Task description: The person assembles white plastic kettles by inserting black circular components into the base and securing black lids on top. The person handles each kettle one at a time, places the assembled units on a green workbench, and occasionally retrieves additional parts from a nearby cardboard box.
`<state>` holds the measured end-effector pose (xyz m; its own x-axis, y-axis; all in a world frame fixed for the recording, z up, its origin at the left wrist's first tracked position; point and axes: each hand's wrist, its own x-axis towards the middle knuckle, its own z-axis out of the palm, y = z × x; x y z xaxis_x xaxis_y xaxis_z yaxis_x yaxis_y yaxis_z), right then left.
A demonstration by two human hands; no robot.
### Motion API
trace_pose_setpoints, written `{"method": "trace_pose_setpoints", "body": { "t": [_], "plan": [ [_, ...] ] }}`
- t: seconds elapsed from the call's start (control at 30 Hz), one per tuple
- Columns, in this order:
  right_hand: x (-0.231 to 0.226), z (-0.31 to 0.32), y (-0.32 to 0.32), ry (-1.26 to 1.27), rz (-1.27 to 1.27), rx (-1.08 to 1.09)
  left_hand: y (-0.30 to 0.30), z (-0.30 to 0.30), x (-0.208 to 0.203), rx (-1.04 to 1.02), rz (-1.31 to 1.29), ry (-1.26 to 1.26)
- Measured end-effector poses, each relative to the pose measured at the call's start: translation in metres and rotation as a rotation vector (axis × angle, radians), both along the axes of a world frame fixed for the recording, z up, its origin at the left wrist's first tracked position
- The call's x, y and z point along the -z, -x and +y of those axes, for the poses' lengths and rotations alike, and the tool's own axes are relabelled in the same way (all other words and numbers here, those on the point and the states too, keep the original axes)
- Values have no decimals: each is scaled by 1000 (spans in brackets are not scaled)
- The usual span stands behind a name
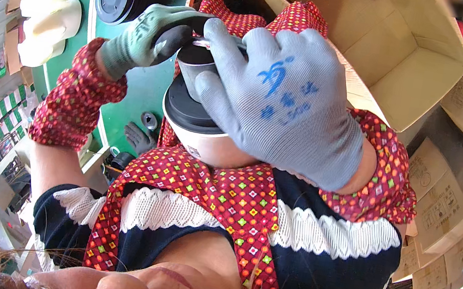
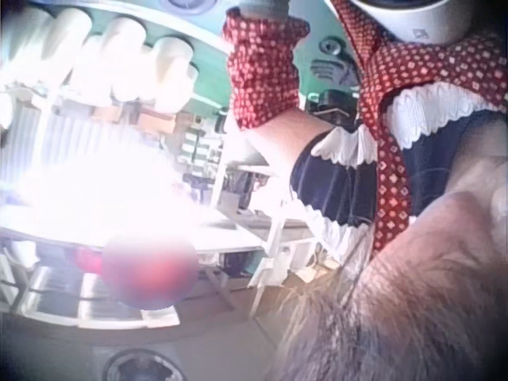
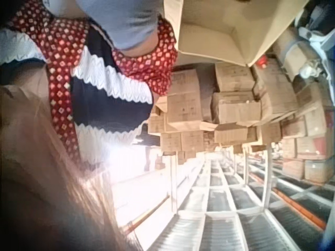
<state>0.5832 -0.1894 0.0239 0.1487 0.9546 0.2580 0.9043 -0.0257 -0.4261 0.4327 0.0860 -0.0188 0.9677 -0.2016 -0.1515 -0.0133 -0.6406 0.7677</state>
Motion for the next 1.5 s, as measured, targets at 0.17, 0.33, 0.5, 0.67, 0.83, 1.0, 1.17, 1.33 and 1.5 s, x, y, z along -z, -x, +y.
{"method": "trace_pose_setpoints", "body": {
  "t": [0.17,0.33,0.5,0.67,0.83,1.0,1.17,1.33,1.5],
  "plan": [
    [-41,4,2,190,-412,-86,-33,-14,78,11,-136,7],
    [-46,-7,-18,184,-204,-49,-16,-31,36,-233,-212,-19],
    [-35,-17,-22,-130,42,-138,82,-5,34,-669,-223,-121],
    [66,-17,-30,-120,626,-198,176,15,89,-857,58,-549],
    [92,-9,-18,-160,589,-78,244,-8,130,-953,256,-708],
    [71,28,-45,-315,527,42,180,-49,75,-1023,-1,-441],
    [98,59,-85,-293,260,282,155,-95,22,-697,-135,125],
    [104,121,-2,104,1721,368,188,-112,1,-994,-236,528],
    [99,120,26,16,1435,155,229,-64,28,-1631,-400,697]
  ]
}}
